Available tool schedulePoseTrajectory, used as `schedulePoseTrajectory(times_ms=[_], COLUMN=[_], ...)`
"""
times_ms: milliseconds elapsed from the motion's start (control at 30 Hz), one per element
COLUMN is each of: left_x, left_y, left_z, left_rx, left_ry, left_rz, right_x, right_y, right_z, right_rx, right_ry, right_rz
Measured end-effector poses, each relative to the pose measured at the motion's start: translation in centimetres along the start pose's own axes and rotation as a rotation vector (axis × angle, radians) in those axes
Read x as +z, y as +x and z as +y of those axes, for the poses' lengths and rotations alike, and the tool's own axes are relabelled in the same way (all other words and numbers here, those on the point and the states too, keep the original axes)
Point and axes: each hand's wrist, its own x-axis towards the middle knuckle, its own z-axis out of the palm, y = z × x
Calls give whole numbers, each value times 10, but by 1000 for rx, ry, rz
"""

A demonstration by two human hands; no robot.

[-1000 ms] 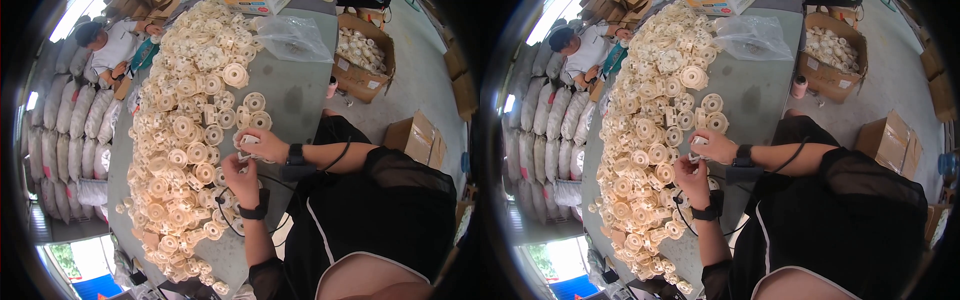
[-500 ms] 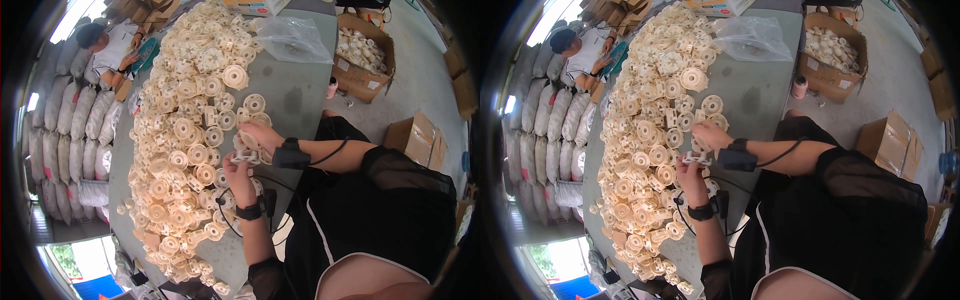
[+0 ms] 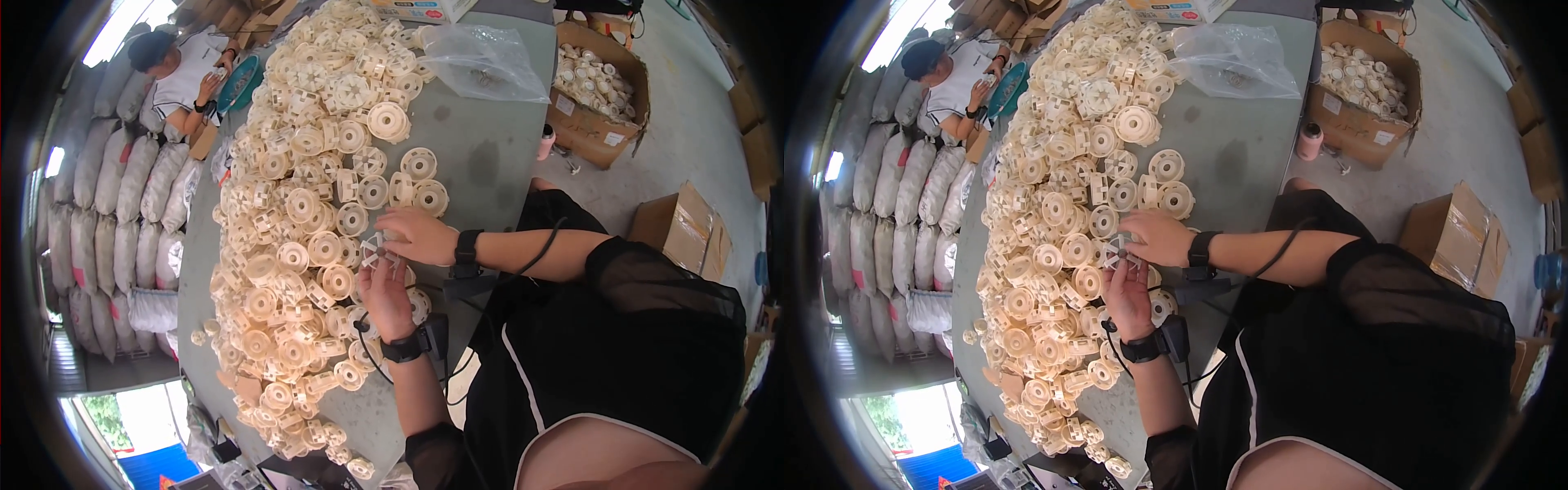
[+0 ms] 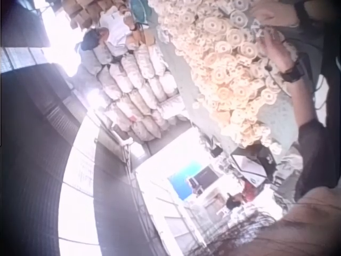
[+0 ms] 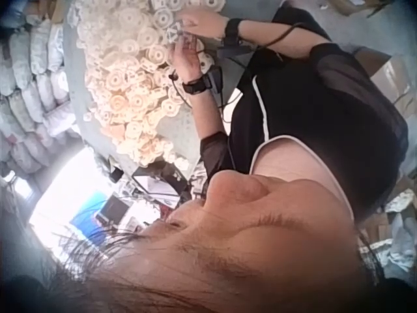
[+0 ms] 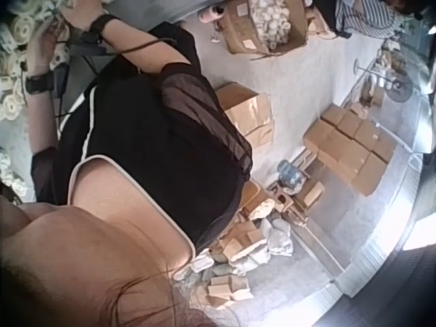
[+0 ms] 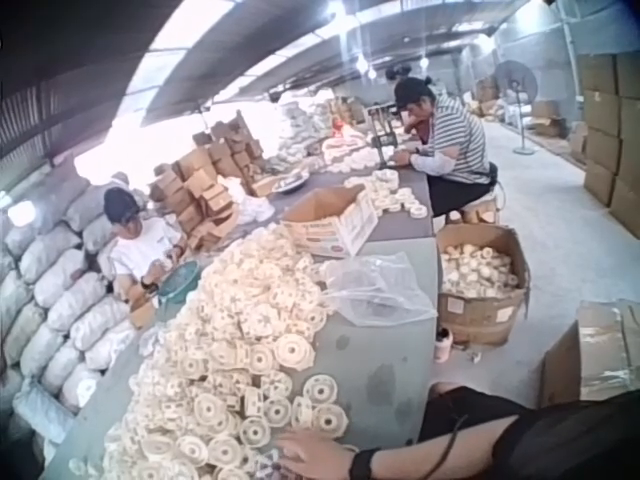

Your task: Sorting and inspecting small white plastic components from a pile into a box at a work table.

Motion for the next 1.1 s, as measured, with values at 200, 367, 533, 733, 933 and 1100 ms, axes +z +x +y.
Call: schedulePoseTrajectory(times_ms=[200, 367, 533, 733, 933, 1100], left_x=[2, 2, 17, 35, 35, 34], left_y=[0, 2, 3, -6, -5, -2], left_z=[6, 4, 5, 6, 4, -1], left_rx=[-60, -100, 118, 724, 402, 316], left_ry=[-259, -283, 116, 1239, 743, 687], left_rz=[-83, -94, -10, -3, 33, -57], right_x=[-19, -20, -11, -19, -59, -80], right_y=[2, -1, -5, -4, -7, -37], right_z=[-23, -20, -20, -16, 8, 53], right_rx=[-44, -11, 215, 751, 436, 16], right_ry=[211, 306, 810, 1298, 843, -266], right_rz=[-178, -96, -104, 88, 72, 105])
